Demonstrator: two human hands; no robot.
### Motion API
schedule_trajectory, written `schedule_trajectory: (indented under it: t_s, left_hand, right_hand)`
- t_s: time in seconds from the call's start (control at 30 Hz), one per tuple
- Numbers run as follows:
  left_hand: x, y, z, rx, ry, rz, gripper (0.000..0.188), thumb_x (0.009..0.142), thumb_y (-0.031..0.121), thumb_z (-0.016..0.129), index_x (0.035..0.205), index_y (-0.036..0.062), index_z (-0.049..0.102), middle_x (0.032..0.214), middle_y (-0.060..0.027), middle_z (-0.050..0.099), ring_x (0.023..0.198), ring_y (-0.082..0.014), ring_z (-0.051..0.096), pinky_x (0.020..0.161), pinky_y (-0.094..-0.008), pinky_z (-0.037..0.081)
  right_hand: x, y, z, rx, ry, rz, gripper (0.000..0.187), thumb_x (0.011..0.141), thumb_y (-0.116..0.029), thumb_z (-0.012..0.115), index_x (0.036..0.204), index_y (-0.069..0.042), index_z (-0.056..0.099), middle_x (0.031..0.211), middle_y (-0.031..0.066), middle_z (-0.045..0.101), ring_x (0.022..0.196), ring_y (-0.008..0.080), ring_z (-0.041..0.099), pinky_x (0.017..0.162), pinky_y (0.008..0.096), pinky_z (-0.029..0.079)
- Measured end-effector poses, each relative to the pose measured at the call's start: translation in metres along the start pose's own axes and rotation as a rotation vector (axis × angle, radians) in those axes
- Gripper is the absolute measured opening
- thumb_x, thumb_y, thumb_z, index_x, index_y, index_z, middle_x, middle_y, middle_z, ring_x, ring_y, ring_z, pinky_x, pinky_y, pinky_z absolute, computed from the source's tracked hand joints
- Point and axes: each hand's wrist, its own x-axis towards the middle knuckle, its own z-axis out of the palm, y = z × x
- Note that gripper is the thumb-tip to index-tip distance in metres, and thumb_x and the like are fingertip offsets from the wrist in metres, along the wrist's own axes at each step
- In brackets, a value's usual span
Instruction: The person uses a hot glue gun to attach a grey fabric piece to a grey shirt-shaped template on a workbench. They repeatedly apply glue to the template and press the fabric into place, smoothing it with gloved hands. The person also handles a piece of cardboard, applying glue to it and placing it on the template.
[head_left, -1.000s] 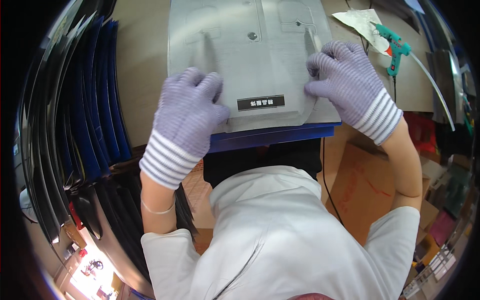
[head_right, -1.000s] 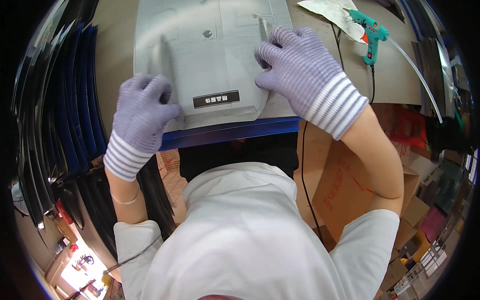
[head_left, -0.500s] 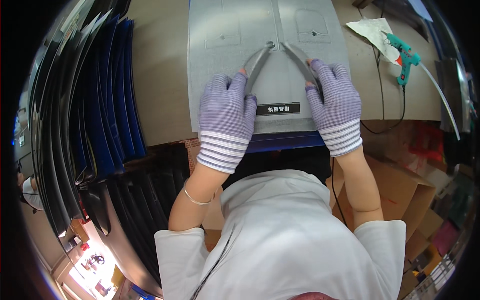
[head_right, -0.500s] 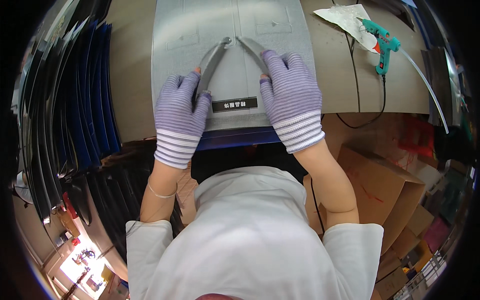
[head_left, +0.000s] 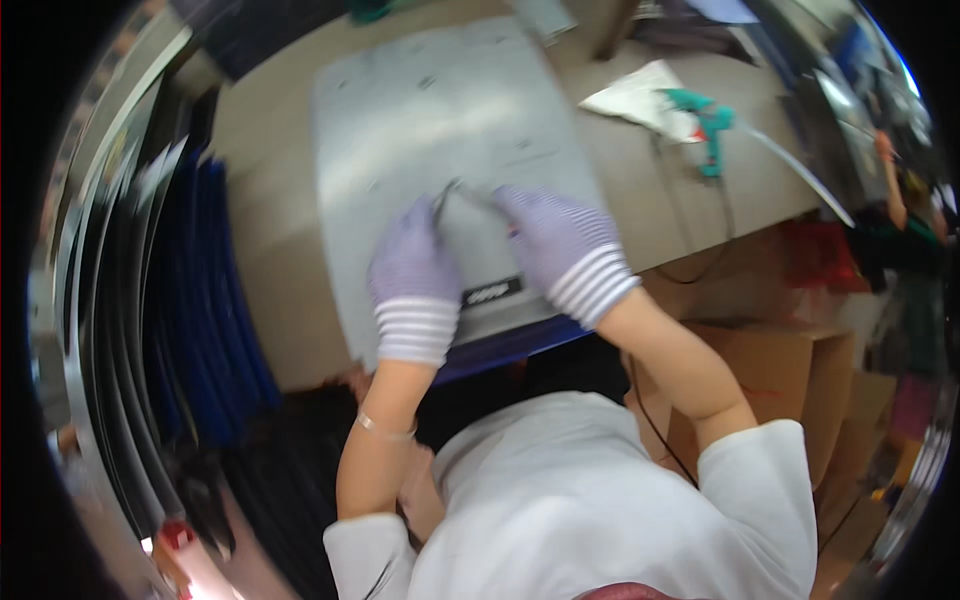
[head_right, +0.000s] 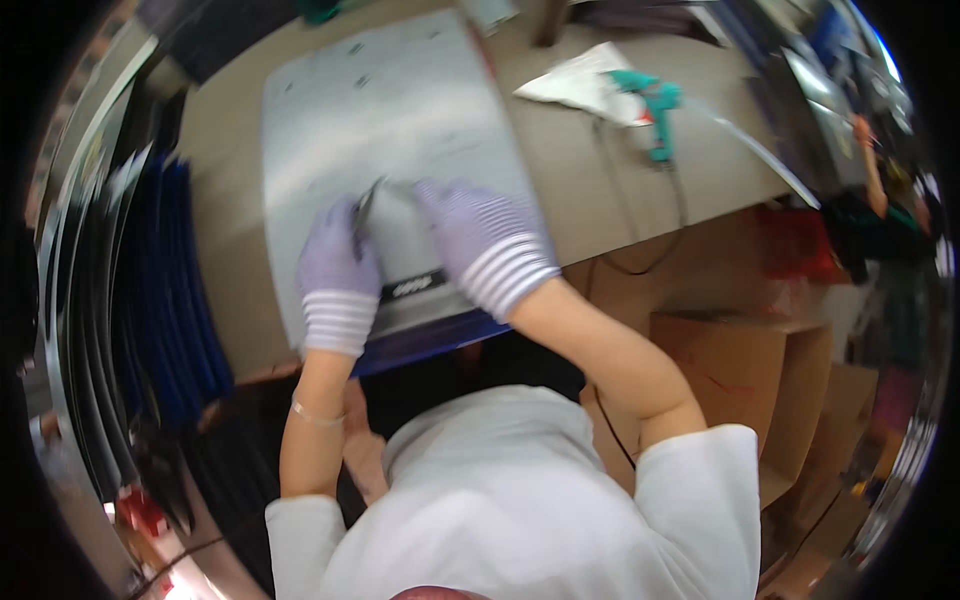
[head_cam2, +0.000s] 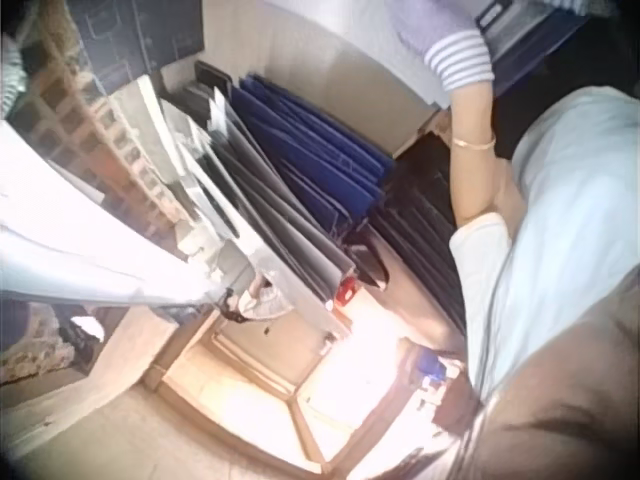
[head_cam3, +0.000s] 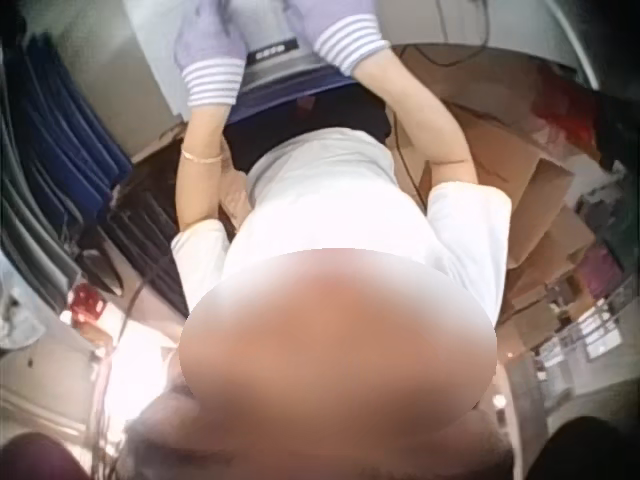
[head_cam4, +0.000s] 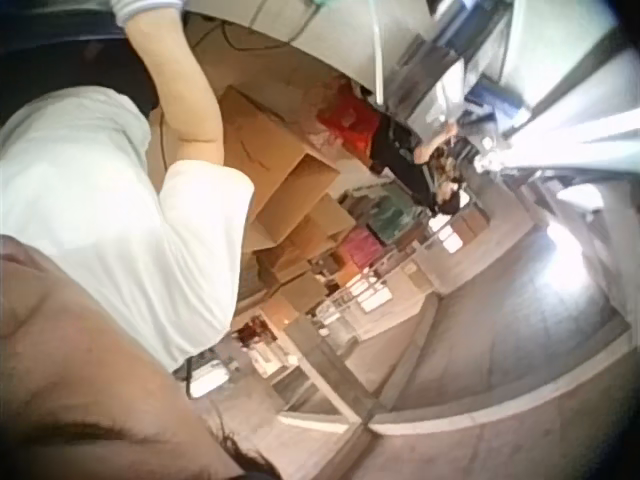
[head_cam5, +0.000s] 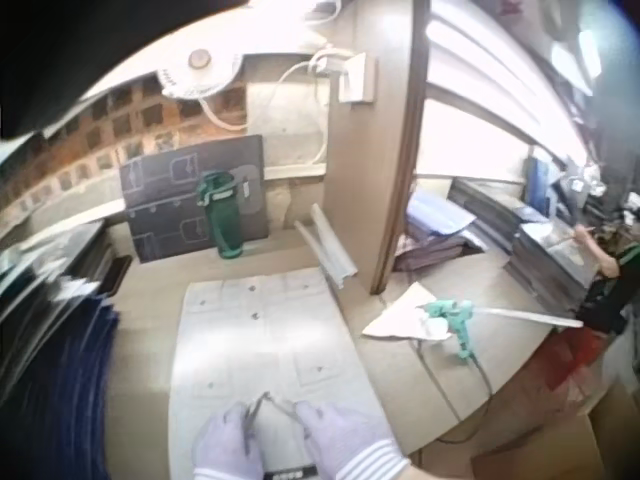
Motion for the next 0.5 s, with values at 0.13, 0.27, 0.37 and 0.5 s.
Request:
schedule_trajectory:
  t_s: [0.13, 0.27, 0.37, 0.5]
  left_hand:
    - [0.003, -0.007, -0.003, -0.039, -0.115, 0.068, 0.03, 0.078, -0.003, 0.057, 0.107, 0.003, 0.057, 0.099, -0.0212, 0.063, 0.09, -0.0405, 0.061, 0.079, -0.046, 0.05]
    - [-0.009, -0.006, -0.01, -0.113, -0.225, -0.048, 0.027, 0.082, 0.008, 0.062, 0.108, 0.0029, 0.059, 0.099, -0.0195, 0.062, 0.089, -0.0387, 0.061, 0.078, -0.0457, 0.05]
    - [-0.03, -0.024, -0.022, -0.237, -0.064, -0.045, 0.033, 0.084, 0.013, 0.065, 0.115, 0.0018, 0.061, 0.097, -0.0167, 0.062, 0.084, -0.0346, 0.062, 0.077, -0.0416, 0.05]
    - [-0.032, -0.035, -0.023, -0.301, 0.079, -0.013, 0.039, 0.087, 0.018, 0.064, 0.121, -0.0019, 0.06, 0.098, -0.0147, 0.061, 0.086, -0.0299, 0.06, 0.081, -0.038, 0.049]
  right_hand:
    - [0.008, -0.006, -0.014, -0.01, -0.175, 0.0, 0.027, 0.088, -0.02, 0.056, 0.113, -0.01, 0.056, 0.093, 0.0165, 0.065, 0.081, 0.0352, 0.065, 0.072, 0.046, 0.053]
    - [-0.023, 0.028, -0.011, 0.411, 0.045, -0.1, 0.027, 0.088, -0.022, 0.061, 0.111, -0.007, 0.058, 0.089, 0.0143, 0.067, 0.079, 0.0326, 0.067, 0.072, 0.0412, 0.054]
    - [-0.049, 0.095, -0.059, 0.253, 0.38, -0.012, 0.013, 0.085, -0.013, 0.066, 0.095, -0.004, 0.065, 0.082, 0.0116, 0.068, 0.076, 0.026, 0.069, 0.069, 0.0343, 0.055]
    - [-0.054, 0.231, -0.106, -0.145, 0.577, 0.298, 0.034, 0.082, -0.028, 0.075, 0.105, -0.004, 0.067, 0.081, 0.0091, 0.065, 0.067, 0.0166, 0.061, 0.061, 0.0294, 0.053]
